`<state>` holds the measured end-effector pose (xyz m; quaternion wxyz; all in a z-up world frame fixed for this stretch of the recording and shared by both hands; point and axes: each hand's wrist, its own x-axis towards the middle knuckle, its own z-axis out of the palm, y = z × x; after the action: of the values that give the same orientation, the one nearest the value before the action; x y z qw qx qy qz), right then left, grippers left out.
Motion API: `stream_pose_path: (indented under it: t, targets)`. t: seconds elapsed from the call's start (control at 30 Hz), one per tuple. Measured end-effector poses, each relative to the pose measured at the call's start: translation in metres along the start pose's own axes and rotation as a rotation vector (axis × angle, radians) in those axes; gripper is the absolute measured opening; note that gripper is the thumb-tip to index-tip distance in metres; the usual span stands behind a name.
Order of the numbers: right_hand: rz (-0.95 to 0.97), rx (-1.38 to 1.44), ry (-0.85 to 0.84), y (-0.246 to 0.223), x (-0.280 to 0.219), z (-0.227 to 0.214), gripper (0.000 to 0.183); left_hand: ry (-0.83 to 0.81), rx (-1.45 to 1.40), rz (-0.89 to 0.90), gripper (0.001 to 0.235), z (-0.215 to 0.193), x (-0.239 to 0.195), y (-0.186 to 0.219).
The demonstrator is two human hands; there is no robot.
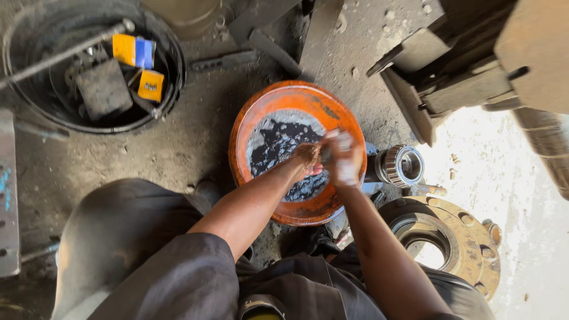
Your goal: The person sits on the ground and cleans a metal bearing and a metal ring by hand in an orange basin filled with dark liquid. The person scrubs the parts, rinses them in the liquid, and places them on the ground next to the basin.
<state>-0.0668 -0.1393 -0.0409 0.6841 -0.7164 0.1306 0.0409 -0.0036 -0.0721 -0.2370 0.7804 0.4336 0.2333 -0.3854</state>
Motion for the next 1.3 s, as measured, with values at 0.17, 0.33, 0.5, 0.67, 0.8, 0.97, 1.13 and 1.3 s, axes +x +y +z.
stream_pose_path:
  t: [0.17, 0.33, 0.5, 0.67, 0.8, 0.97, 1.13, 1.3]
  targets:
    - [0.08, -0.206, 0.025, 0.062, 0.018, -0.02, 0.017, 0.108, 0.129, 0.019, 0.03, -0.01, 0.005, 0.001]
    - [0.017, -0.289, 0.017, 0.081, 0.007, -0.031, 0.02, 0.111, 0.234, 0.037, 0.033, -0.023, -0.008, 0.004]
    - [-0.017, 0.114, -0.013, 0.025, -0.021, -0.031, 0.045, 0.033, 0.254, 0.008, 0.034, -0.015, -0.023, 0.022]
    - [0.203, 0.016, -0.02, -0.079, -0.071, -0.077, 0.048, 0.05, 0.235, -0.021, 0.041, -0.023, -0.029, 0.029]
    - [-0.341, 0.224, -0.378, -0.16, -0.109, -0.143, 0.074, 0.015, 0.268, 0.009, 0.047, -0.015, -0.03, 0.029]
    - [-0.69, 0.139, 0.02, -0.228, -0.093, -0.252, 0.048, -0.03, 0.367, 0.046, 0.047, 0.0, -0.057, 0.041]
    - [-0.583, 0.426, 0.176, -0.232, 0.013, -0.374, 0.03, -0.094, 0.531, 0.099, 0.046, 0.039, -0.098, 0.041]
    - [-0.488, -0.401, 0.449, -0.197, 0.138, -0.409, 0.02, -0.105, 0.638, 0.054, 0.046, 0.058, -0.112, 0.039]
